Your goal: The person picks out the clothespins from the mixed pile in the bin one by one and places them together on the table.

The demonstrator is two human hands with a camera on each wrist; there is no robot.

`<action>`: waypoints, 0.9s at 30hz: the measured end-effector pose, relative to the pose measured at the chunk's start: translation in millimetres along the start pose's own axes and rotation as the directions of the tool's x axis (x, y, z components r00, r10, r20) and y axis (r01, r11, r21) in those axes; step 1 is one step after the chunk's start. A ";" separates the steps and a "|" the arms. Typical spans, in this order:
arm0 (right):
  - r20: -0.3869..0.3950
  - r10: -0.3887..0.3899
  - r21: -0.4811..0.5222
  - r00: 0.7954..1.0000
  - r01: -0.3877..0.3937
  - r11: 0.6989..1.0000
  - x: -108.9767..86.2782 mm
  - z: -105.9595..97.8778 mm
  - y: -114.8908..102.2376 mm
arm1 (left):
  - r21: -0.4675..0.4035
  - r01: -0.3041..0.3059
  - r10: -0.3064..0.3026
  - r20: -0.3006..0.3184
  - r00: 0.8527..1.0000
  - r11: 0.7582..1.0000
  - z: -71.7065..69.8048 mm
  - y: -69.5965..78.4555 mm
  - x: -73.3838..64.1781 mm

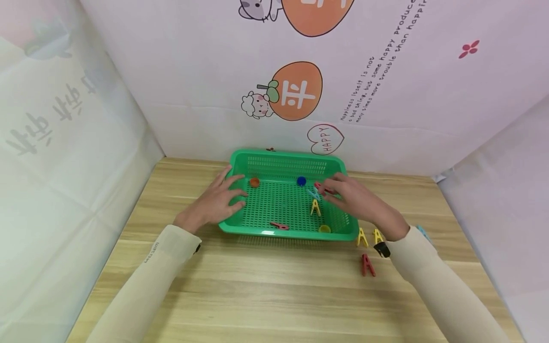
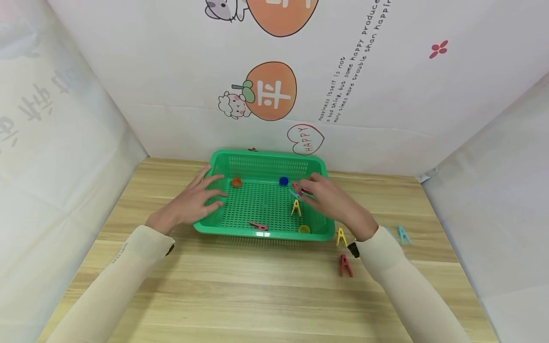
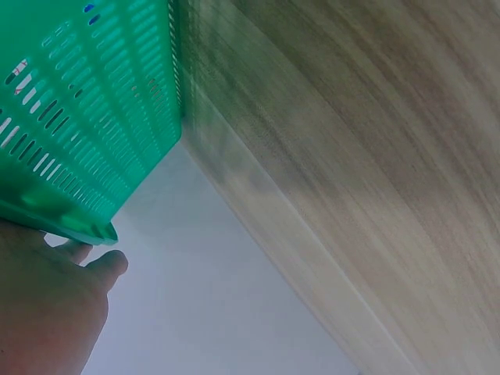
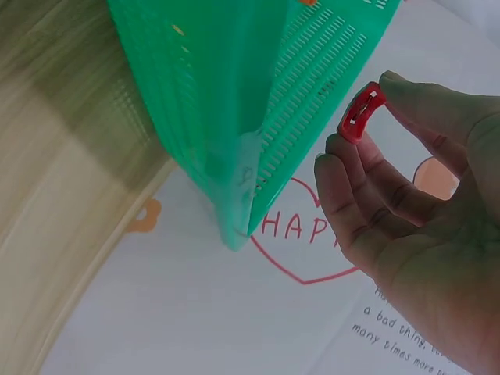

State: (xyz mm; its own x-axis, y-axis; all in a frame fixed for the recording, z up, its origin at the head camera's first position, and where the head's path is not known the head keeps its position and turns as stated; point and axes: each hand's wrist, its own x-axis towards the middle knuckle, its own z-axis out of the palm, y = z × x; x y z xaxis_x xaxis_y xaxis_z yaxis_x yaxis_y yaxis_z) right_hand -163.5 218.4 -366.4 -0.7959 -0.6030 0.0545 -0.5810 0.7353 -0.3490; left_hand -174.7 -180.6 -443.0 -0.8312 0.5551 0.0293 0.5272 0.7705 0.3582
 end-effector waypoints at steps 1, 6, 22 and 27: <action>-0.004 0.002 -0.001 1.000 -0.002 1.000 -2.9 0.1 0.6 | -0.002 -0.001 0.001 -0.001 1.000 1.000 -0.2 0.3 0.0; -0.023 0.025 -0.018 0.999 -0.025 1.000 -16.1 0.7 3.8 | 0.001 -0.010 0.010 -0.007 1.000 1.000 -0.4 0.5 0.3; -0.067 0.119 -0.022 0.991 -0.121 0.992 -71.4 -3.8 10.3 | 0.018 -0.012 0.012 -0.010 1.000 1.000 0.0 0.9 1.5; -0.079 0.135 -0.020 0.988 -0.137 0.990 -84.6 -3.6 10.2 | 0.017 0.001 -0.001 -0.004 1.000 1.000 0.4 1.2 0.9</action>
State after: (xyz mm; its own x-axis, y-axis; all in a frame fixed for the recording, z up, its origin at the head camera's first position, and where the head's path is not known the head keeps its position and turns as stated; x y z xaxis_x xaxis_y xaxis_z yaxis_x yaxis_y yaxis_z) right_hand -102.7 278.1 -371.2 -0.8782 -0.4714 0.0804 -0.4693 0.8172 -0.3345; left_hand -174.7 -179.1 -443.0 -0.8325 0.5531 0.0327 0.5293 0.7764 0.3421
